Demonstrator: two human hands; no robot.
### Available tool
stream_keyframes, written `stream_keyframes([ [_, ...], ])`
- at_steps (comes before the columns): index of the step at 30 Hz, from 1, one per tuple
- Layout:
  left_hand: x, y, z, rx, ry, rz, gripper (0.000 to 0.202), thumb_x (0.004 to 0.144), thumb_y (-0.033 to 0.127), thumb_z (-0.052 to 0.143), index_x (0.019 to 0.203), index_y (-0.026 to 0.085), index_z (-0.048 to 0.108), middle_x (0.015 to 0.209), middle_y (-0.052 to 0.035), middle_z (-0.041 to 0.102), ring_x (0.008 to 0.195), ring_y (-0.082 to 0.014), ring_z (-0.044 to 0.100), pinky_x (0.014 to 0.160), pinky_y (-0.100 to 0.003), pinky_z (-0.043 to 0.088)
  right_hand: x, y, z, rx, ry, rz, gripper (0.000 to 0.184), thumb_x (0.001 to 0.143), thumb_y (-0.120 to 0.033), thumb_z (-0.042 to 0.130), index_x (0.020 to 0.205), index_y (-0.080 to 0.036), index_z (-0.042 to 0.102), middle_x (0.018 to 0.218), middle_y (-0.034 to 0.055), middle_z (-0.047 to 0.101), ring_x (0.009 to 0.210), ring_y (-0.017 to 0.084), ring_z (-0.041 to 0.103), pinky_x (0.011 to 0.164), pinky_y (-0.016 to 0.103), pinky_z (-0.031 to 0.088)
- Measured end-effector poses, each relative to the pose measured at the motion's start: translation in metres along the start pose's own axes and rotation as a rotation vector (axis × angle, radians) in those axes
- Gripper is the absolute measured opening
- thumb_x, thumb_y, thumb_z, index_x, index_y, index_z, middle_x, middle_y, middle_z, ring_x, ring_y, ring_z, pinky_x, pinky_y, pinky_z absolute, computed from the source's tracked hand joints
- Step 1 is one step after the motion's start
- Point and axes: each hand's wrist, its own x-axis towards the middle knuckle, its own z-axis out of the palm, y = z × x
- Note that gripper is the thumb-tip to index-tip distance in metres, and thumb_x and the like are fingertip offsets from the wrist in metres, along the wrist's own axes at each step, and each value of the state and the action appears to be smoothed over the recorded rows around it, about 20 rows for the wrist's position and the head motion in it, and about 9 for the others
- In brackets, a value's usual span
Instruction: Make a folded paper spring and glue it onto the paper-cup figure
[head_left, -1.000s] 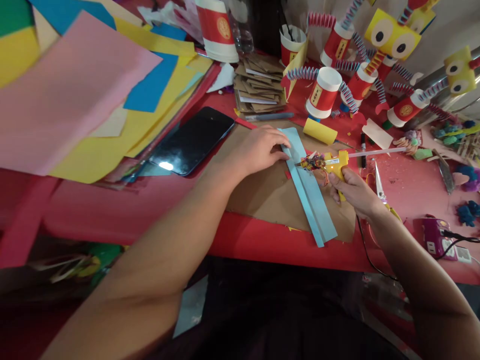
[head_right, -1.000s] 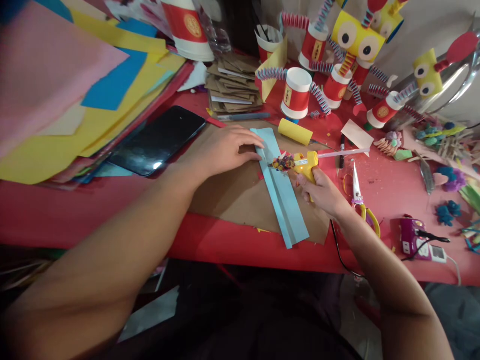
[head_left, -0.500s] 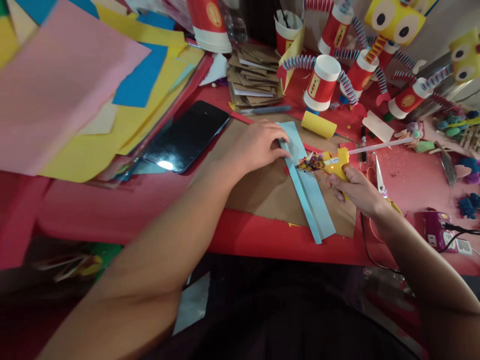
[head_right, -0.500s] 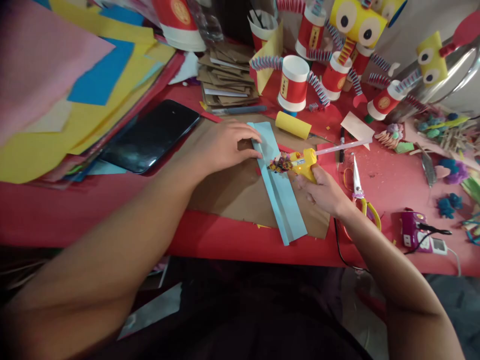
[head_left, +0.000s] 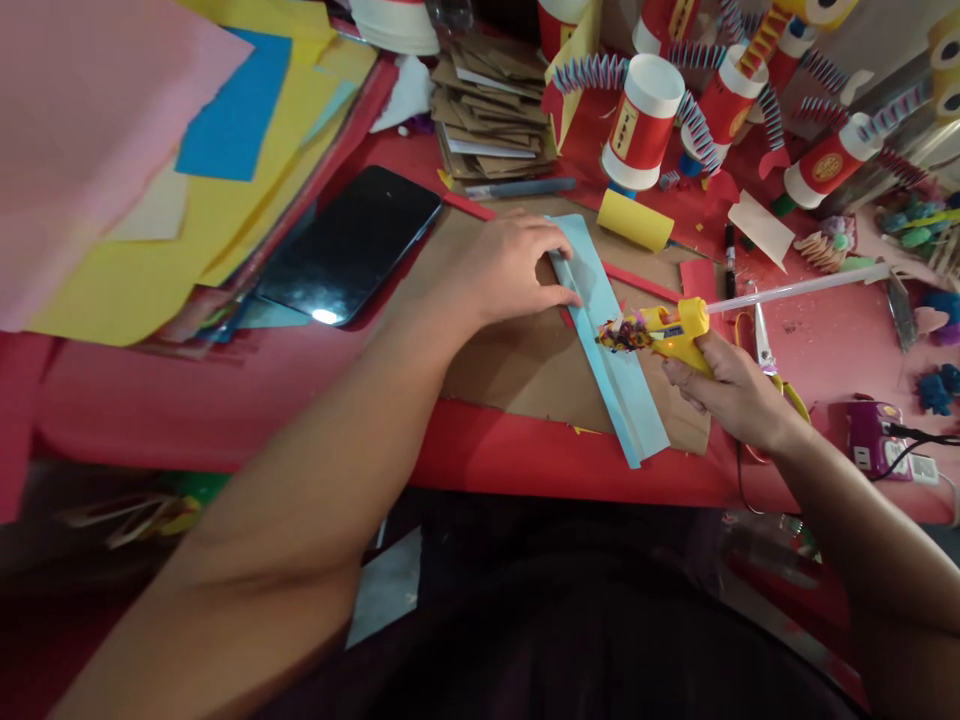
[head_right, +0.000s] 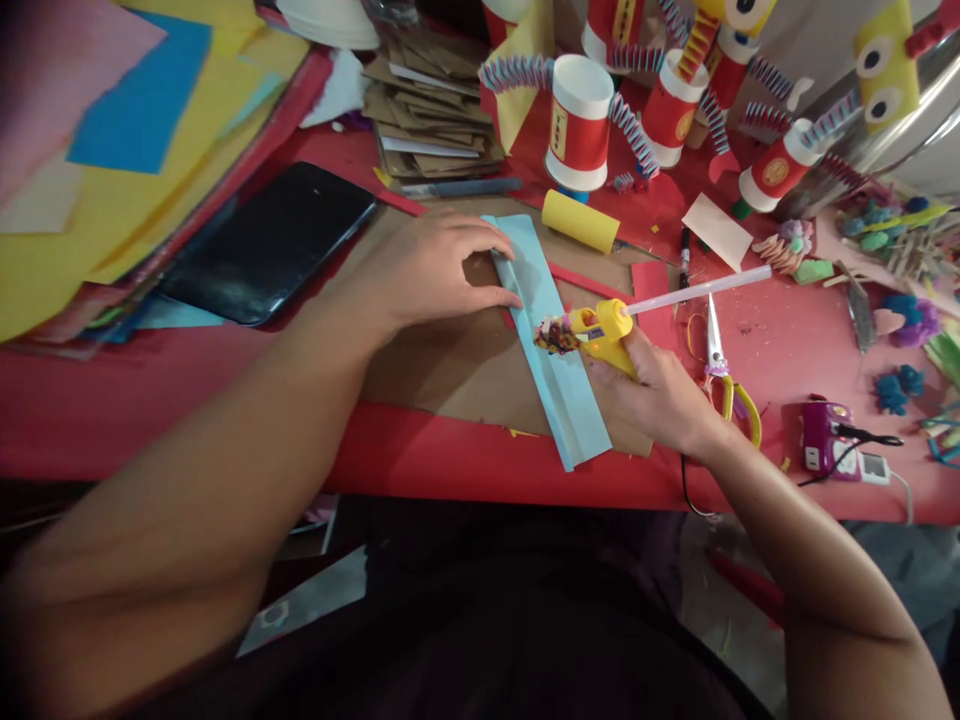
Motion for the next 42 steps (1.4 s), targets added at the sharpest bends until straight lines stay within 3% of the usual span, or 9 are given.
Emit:
stream_keyframes([
  [8,0.001,-0.006,0.002,-0.070,0.007,-0.016,0.041,0.068,0.050,0.075,0.099,0.025,0.066,0.116,-0.0056,0.068,0.120,-0.0304,0.055,0.110,-0.047,0.037,-0.020,-0.003,-0.003,-0.191,0.006,-0.016,0.022,0.088,-0.045,0.055,0.093,-0.024,0.060,0.064,-0.0011,0.058,0.054,0.015,0.052,0.050,0.029,0.036],
  [14,0.000,0.000,-0.002,-0.042,-0.005,-0.004,0.037,0.070,0.053,0.072,0.099,0.030,0.066,0.111,0.0005,0.070,0.113,-0.0265,0.056,0.109,-0.046,0.038,-0.036,0.001,-0.002,-0.239,0.004,0.020,0.023,0.087,-0.045,0.055,0.094,-0.023,0.060,0.062,-0.0016,0.060,0.052,0.015,0.052,0.049,0.029,0.037],
  [22,0.000,0.011,-0.009,0.029,-0.036,-0.015,0.034,0.074,0.049,0.070,0.098,0.025,0.065,0.114,-0.0044,0.069,0.111,-0.0270,0.056,0.109,-0.045,0.038,-0.057,0.002,-0.003,-0.270,-0.030,-0.009,0.024,0.090,-0.044,0.051,0.096,-0.023,0.061,0.075,0.0031,0.067,0.064,0.019,0.061,0.056,0.030,0.043],
  [29,-0.001,0.016,-0.011,0.071,-0.058,-0.050,0.036,0.074,0.044,0.073,0.101,0.023,0.066,0.116,-0.0073,0.067,0.113,-0.0293,0.056,0.106,-0.046,0.040,-0.081,0.004,-0.003,-0.305,-0.028,0.010,0.019,0.089,-0.040,0.053,0.080,-0.024,0.055,0.064,0.0008,0.062,0.053,0.016,0.054,0.048,0.029,0.038],
  [37,-0.002,0.024,-0.014,0.083,-0.056,-0.078,0.037,0.075,0.039,0.074,0.102,0.016,0.065,0.112,-0.0100,0.067,0.111,-0.0298,0.056,0.103,-0.046,0.040,-0.104,0.009,-0.001,-0.347,-0.030,-0.020,0.021,0.092,-0.036,0.051,0.075,-0.024,0.050,0.066,0.0036,0.064,0.056,0.018,0.057,0.050,0.029,0.042],
  [42,-0.002,0.021,-0.010,-0.002,0.000,-0.083,0.039,0.065,0.036,0.082,0.097,0.020,0.068,0.107,-0.0076,0.067,0.109,-0.0292,0.057,0.103,-0.045,0.038,-0.113,0.011,-0.001,-0.365,-0.071,-0.010,0.018,0.095,-0.033,0.046,0.083,-0.022,0.053,0.072,0.0051,0.067,0.058,0.017,0.060,0.051,0.028,0.045],
])
